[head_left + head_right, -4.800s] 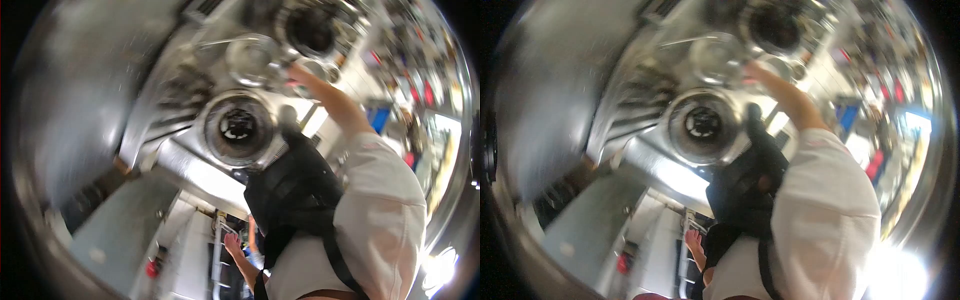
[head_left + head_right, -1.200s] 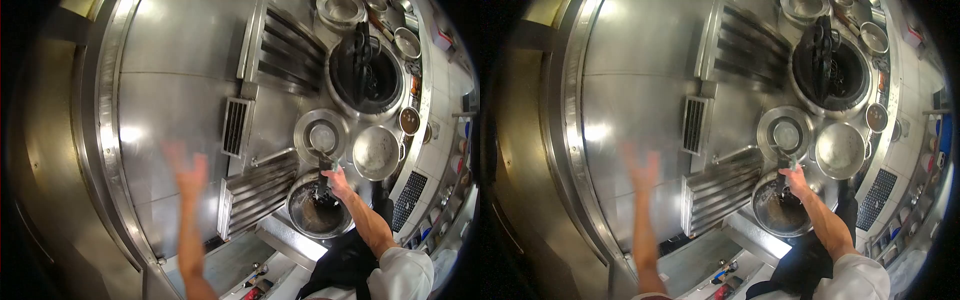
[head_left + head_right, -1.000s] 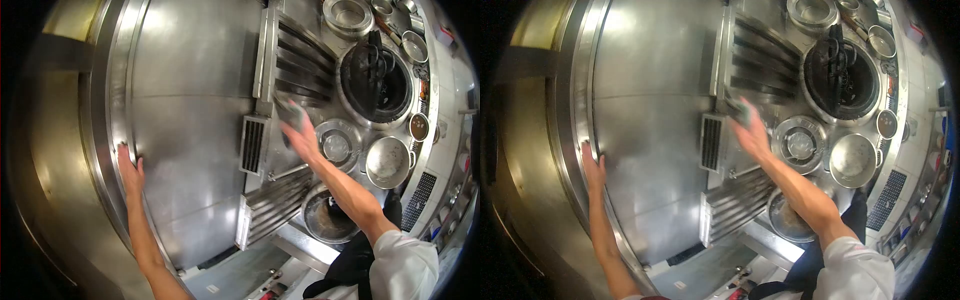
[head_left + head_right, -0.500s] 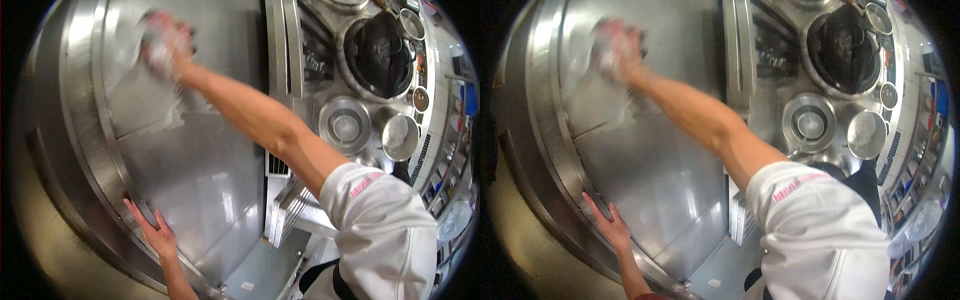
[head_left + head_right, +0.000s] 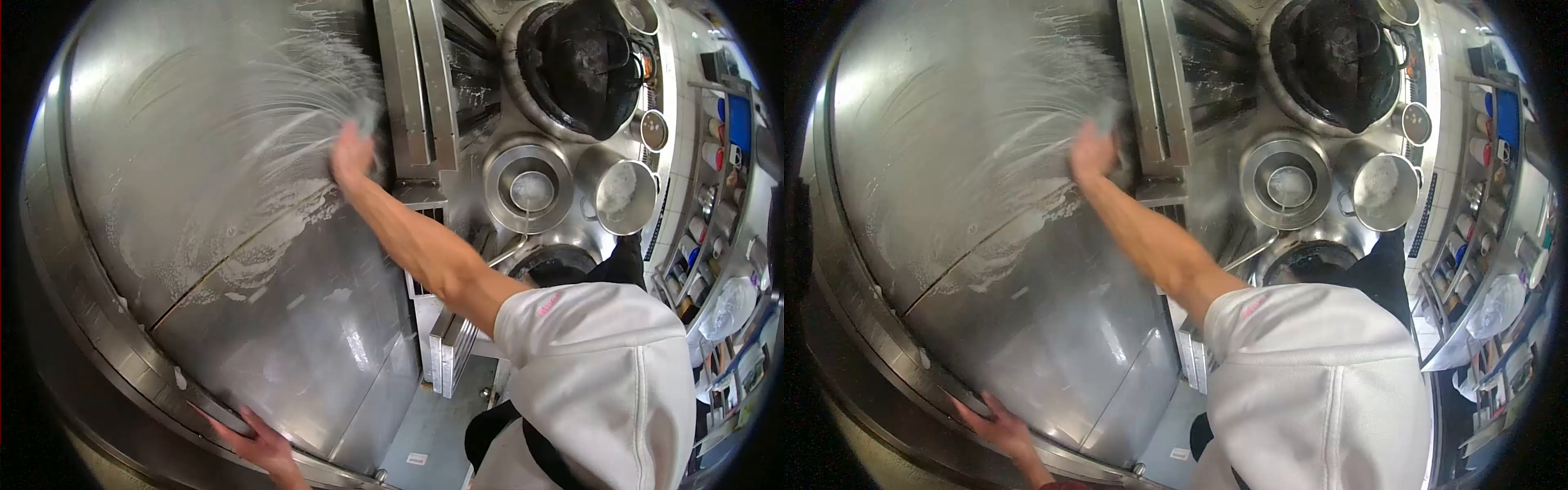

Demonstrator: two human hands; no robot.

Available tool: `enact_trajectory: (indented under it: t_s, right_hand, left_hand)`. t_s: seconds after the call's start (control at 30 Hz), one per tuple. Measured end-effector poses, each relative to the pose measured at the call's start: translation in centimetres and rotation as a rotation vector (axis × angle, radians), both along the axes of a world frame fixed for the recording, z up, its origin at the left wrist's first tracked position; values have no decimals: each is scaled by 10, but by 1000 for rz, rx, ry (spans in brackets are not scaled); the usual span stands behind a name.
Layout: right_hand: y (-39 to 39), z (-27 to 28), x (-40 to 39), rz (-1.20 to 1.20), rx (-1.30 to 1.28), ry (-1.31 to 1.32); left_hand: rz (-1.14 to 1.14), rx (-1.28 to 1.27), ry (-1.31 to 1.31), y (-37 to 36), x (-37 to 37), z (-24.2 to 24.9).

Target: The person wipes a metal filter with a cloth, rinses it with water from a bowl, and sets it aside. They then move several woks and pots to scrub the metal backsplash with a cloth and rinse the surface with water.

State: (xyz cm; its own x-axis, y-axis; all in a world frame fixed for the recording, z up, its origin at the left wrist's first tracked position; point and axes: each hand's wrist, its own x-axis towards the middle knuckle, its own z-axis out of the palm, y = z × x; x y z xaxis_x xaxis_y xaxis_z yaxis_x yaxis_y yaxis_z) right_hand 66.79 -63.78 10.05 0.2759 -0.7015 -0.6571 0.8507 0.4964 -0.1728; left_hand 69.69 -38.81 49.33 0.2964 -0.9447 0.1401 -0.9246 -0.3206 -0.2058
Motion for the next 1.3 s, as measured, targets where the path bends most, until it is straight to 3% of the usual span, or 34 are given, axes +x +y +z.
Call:
enact_trajectory:
  t_s: [0.03,0.07,0.13,0.17,0.23,0.3,0.33,0.43,0.47,0.53,0.57,0.6,0.63,0.7,0.77,0.8,0.83,0.87,0.93,0.97,1.0,1.07,1.13,1.2,1.23,1.3]
  right_hand:
    - [25,3,-10,201,66,589]
    - [52,13,-4,233,41,754]
    - [88,105,5,34,-432,906]
    - [94,157,2,-7,-661,889]
    - [49,211,-25,-106,-1049,764]
    - [3,159,-13,-215,-932,1002]
    - [-9,112,0,-236,-626,948]
    - [15,-25,-18,444,314,364]
    - [47,-84,25,400,417,484]
    - [9,-47,3,365,680,428]
    - [-27,-25,-21,297,492,409]
    - [-61,-48,-11,278,258,542]
    - [-94,-12,-28,142,64,773]
    - [-133,52,-29,-183,-214,889]
    - [-83,116,-19,-230,-881,1030]
    - [-34,157,-18,-318,-1023,1075]
    - [3,161,-20,-319,-1041,1071]
    - [40,145,-15,-242,-1334,988]
    - [96,119,-24,-47,-1864,779]
    - [81,106,-58,260,-1847,965]
    - [56,79,-62,142,-1688,911]
    - [0,98,-34,10,-958,1022]
    - [-49,174,-31,-111,-697,966]
    - [-22,221,-25,-176,-1030,1116]
    - [-1,219,-29,-183,-1046,1122]
    - [46,203,-41,-105,-1769,792]
  left_hand:
    - [-55,-24,6,-24,-10,2]
    - [8,27,-126,-30,-10,6]
    - [21,16,-109,-22,7,3]
    - [40,16,-143,-17,8,7]
    - [-17,40,-156,-35,-5,9]
    - [2,-1,-57,-38,-6,6]
    - [93,2,-30,-31,-3,8]
    - [149,-31,-68,-25,-7,4]
    - [142,-32,-65,-25,-6,8]
    - [42,21,-13,-26,0,9]
    - [38,27,-24,-30,-3,12]
    - [32,60,-41,-35,-9,13]
    - [32,81,-65,-40,-14,12]
    - [74,45,-116,-43,-21,4]
    - [46,33,-91,-48,-21,5]
    - [21,21,-62,-48,-21,5]
    - [-4,9,-34,-48,-20,5]
    - [-136,27,-122,-48,-12,4]
    - [144,1,145,-46,-43,11]
    - [127,29,160,-33,-40,13]
    - [67,26,200,8,-27,13]
    - [-24,-27,233,45,-3,-5]
    - [-67,8,57,69,0,4]
    - [-69,26,11,62,-6,13]
    - [-108,13,0,52,-7,5]
    - [-18,-21,86,53,-7,5]
